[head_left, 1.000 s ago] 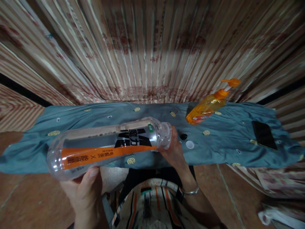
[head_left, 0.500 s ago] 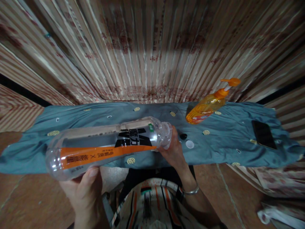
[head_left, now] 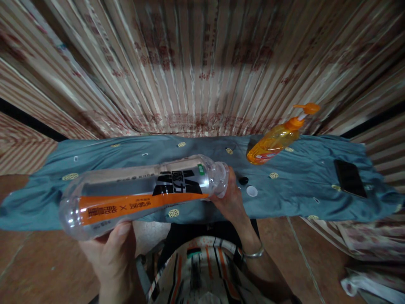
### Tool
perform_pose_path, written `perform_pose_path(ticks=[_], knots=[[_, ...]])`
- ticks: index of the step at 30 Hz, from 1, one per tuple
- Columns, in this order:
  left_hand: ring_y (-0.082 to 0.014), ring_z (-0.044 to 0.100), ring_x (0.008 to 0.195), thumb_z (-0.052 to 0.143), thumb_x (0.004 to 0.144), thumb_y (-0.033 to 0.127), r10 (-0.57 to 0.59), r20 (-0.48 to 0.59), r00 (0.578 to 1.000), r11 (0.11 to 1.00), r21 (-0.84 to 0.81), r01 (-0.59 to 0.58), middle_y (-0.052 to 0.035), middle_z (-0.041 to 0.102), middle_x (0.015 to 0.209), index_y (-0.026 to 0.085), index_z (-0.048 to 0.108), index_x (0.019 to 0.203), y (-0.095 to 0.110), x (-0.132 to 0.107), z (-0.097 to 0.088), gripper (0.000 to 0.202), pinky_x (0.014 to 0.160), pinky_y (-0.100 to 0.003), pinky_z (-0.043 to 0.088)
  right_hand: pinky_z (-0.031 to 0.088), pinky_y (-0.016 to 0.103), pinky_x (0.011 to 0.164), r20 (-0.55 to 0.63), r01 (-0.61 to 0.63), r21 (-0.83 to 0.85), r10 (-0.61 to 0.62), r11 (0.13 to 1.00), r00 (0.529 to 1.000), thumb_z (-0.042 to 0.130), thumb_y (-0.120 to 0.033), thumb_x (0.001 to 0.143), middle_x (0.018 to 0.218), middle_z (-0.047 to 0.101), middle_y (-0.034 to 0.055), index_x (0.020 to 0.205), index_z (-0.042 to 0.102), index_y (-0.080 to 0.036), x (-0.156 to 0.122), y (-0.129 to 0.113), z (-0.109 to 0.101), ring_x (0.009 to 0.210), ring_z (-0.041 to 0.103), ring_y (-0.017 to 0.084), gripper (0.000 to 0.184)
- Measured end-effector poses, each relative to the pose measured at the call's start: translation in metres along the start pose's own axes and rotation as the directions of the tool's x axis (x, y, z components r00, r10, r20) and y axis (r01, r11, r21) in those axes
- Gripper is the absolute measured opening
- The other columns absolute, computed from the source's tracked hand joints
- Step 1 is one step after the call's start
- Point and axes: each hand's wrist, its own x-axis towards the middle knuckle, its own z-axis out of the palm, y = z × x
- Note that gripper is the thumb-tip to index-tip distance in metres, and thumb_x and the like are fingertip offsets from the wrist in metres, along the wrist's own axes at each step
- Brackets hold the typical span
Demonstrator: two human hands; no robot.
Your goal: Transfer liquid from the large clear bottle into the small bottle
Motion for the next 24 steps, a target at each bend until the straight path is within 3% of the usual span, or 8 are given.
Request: perform_pose_path(ticks=[7,13,24], knots=[[-0.0393,0.069,0.128,0.098,0.059,0.053,-0.071,0.028,0.997,0.996,0.049,0.069,-0.0036,0.079,0.120,0.036,0.082,0.091,0.0060,-0.0037,0.0004,0.040,0.099,-0.059,0.066,0.064,0.064,0.106,-0.015,0.009,-0.017,-0.009,1.000,1.000,0.077,-0.051,0.095,0.150,0.066,0.0230,0.166,0.029,-0.018,-0.0015,0.0032,0.0013,0.134,0.071,0.040,0.093],[-0.0375,0.070,0.126,0.097,0.053,0.041,0.000,0.011,1.000,1.000,-0.008,0.001,-0.0069,0.077,0.120,0.023,0.082,0.092,0.0014,0.0008,0.0006,0.046,0.107,-0.057,0.061,0.065,0.064,0.105,-0.008,0.002,-0.012,-0.002,1.000,1.000,0.078,-0.049,0.095,0.148,0.067,0.0256,0.166,0.029,-0.012,-0.0017,0.0033,0.0008,0.133,0.071,0.041,0.094],[-0.0370,0.070,0.127,0.098,0.055,0.038,-0.009,0.017,1.000,1.000,-0.024,0.009,-0.0051,0.078,0.123,0.025,0.084,0.094,0.0030,-0.0010,0.0011,0.044,0.114,-0.059,0.057,0.066,0.064,0.104,-0.021,0.035,-0.034,-0.036,0.999,0.999,0.075,-0.053,0.097,0.147,0.067,0.0247,0.166,0.029,-0.014,-0.0005,0.0020,0.0009,0.132,0.072,0.041,0.092]])
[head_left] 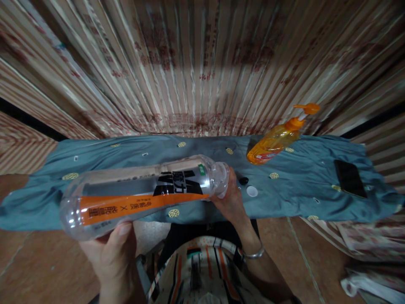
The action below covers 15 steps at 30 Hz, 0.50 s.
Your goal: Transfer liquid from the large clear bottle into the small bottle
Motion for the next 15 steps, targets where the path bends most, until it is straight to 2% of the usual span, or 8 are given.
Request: perform_pose_path(ticks=[7,12,15], knots=[[-0.0393,0.071,0.125,0.100,0.054,0.043,0.012,-0.010,1.000,1.000,0.025,-0.012,-0.0062,0.078,0.123,0.027,0.084,0.099,-0.0015,-0.0016,-0.0030,0.050,0.108,-0.061,0.062,0.066,0.062,0.103,0.008,0.000,0.000,0.000,1.000,1.000,0.072,-0.055,0.099,0.146,0.068,0.0246,0.165,0.029,-0.014,0.0002,-0.0016,-0.0007,0.131,0.073,0.039,0.089],[-0.0401,0.071,0.129,0.100,0.058,0.059,-0.071,0.008,0.997,0.995,0.069,0.071,-0.0051,0.081,0.114,0.041,0.083,0.100,0.0029,-0.0040,-0.0023,0.049,0.104,-0.060,0.066,0.065,0.063,0.104,0.023,-0.024,0.033,0.023,0.999,0.999,0.074,-0.052,0.098,0.146,0.068,0.0255,0.164,0.030,-0.013,0.0011,-0.0046,-0.0018,0.132,0.072,0.040,0.089],[-0.0403,0.072,0.126,0.099,0.057,0.062,-0.090,-0.003,0.996,0.992,0.086,0.090,-0.0055,0.082,0.107,0.044,0.082,0.093,0.0038,-0.0052,-0.0025,0.043,0.102,-0.062,0.067,0.065,0.065,0.105,0.024,-0.034,0.035,0.034,0.999,0.999,0.075,-0.052,0.097,0.147,0.067,0.0262,0.165,0.029,-0.013,0.0006,-0.0038,-0.0014,0.133,0.072,0.041,0.091]])
